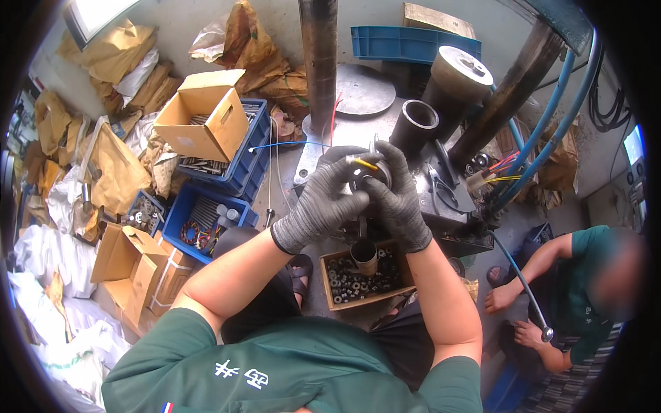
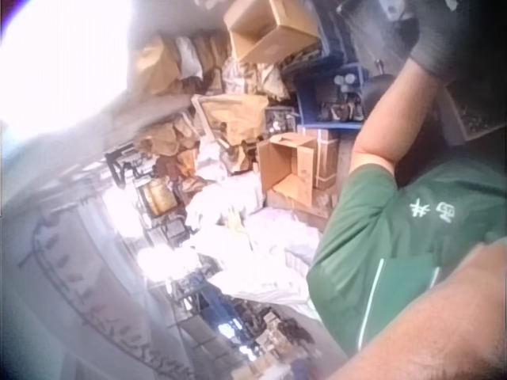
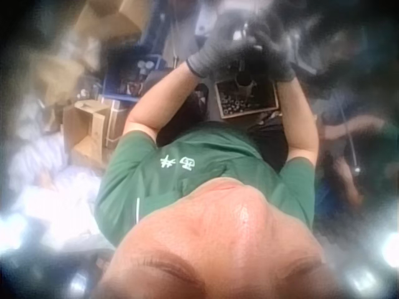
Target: Assembling a motor and cylindrical component into a larger mechanical assembly using a press.
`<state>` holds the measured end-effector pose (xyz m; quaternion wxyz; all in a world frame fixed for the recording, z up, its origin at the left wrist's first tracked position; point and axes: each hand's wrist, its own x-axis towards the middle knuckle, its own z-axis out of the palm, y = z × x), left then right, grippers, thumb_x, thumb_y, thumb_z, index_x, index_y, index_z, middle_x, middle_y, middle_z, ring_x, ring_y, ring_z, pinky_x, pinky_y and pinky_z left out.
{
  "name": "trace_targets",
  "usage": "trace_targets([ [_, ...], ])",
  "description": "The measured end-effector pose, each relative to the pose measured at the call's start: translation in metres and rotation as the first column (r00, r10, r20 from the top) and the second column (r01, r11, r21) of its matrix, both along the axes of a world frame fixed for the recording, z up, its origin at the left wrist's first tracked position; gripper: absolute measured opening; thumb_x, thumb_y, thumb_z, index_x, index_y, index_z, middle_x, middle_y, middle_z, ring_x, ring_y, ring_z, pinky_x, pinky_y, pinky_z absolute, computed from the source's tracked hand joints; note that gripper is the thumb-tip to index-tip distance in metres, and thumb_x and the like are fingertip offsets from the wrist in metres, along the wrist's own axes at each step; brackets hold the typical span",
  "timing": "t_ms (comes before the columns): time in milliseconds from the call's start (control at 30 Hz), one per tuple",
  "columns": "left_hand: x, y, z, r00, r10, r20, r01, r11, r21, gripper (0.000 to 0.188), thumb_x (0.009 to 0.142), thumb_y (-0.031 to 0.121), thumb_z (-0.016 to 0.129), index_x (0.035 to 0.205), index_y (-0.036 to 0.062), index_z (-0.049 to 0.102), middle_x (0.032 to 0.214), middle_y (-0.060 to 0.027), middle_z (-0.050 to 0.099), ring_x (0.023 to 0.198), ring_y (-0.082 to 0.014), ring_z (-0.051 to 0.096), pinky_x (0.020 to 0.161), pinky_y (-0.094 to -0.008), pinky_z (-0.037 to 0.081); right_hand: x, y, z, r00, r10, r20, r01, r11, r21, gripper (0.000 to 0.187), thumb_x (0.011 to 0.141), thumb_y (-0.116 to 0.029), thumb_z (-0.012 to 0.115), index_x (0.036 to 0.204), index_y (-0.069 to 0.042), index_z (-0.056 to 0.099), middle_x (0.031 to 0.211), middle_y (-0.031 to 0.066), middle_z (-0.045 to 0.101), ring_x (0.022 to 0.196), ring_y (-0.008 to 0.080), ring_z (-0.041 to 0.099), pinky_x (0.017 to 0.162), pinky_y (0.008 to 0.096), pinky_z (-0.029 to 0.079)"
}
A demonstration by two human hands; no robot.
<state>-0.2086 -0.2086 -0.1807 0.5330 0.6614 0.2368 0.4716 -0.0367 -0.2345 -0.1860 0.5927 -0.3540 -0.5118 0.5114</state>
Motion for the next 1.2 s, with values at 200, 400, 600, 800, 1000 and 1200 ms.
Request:
trace_targets([
  [200,0.000,0.004,0.004,0.962,0.271,0.036,-0.268,0.912,0.310,0.018,0.092,0.007,0.075,0.110,0.0076,0.077,0.111,-0.0104,0.062,0.104,-0.0226,0.064,0.089,-0.0345,0.055,0.004,0.006,-0.010,0.910,-0.106,0.401,0.007,0.970,0.241,0.061,0.092,-0.012,0.076,0.146,-0.007,0.049,0.136,0.0122,0.056,0.126,0.0247,0.056,0.107,0.0379,0.049],
  [400,-0.002,0.041,0.037,0.888,0.458,0.038,-0.356,0.634,0.686,0.010,0.086,0.008,0.078,0.096,0.0053,0.075,0.099,-0.0107,0.065,0.096,-0.0284,0.065,0.085,-0.0392,0.054,-0.003,0.016,0.027,0.532,-0.657,0.534,0.090,0.671,0.736,0.074,0.079,-0.012,0.085,0.145,-0.007,0.051,0.138,0.0192,0.054,0.126,0.0367,0.058,0.105,0.0435,0.051],
  [600,0.013,0.078,0.078,0.891,0.398,-0.219,-0.106,0.650,0.753,0.015,0.087,0.018,0.080,0.097,0.0067,0.077,0.099,-0.0127,0.067,0.095,-0.0300,0.067,0.089,-0.0397,0.054,-0.002,0.035,0.042,0.744,-0.461,0.484,0.103,0.794,0.600,0.079,0.082,-0.001,0.083,0.150,-0.003,0.042,0.131,0.0131,0.058,0.106,0.0179,0.068,0.090,0.0295,0.061],
  [800,0.024,0.108,0.082,0.861,0.393,-0.322,-0.096,0.749,0.656,0.023,0.090,0.023,0.078,0.105,0.0058,0.078,0.100,-0.0146,0.066,0.095,-0.0291,0.068,0.090,-0.0382,0.055,0.000,0.045,0.012,0.799,-0.142,0.585,-0.011,0.968,0.251,0.083,0.081,-0.010,0.087,0.151,-0.003,0.043,0.106,0.0083,0.070,0.102,0.0156,0.070,0.089,0.0290,0.058],
  [1000,0.025,0.117,0.078,0.858,0.334,-0.391,-0.103,0.857,0.506,0.030,0.095,0.026,0.074,0.106,-0.0026,0.076,0.098,-0.0128,0.073,0.090,-0.0190,0.070,0.086,-0.0339,0.056,0.006,0.050,-0.029,0.930,0.073,0.359,-0.039,0.994,-0.101,0.073,0.080,-0.024,0.089,0.138,0.004,0.054,0.114,0.0112,0.069,0.104,0.0176,0.068,0.093,0.0324,0.056],
  [1200,0.028,0.114,0.069,0.979,-0.008,-0.203,0.041,0.986,0.161,0.033,0.098,0.022,0.070,0.119,-0.0040,0.069,0.102,-0.0106,0.072,0.094,-0.0152,0.072,0.088,-0.0295,0.060,0.000,0.052,-0.036,0.939,-0.014,0.344,0.040,0.997,-0.069,0.068,0.077,-0.020,0.090,0.133,0.002,0.057,0.111,0.0109,0.068,0.100,0.0172,0.066,0.090,0.0302,0.056],
])
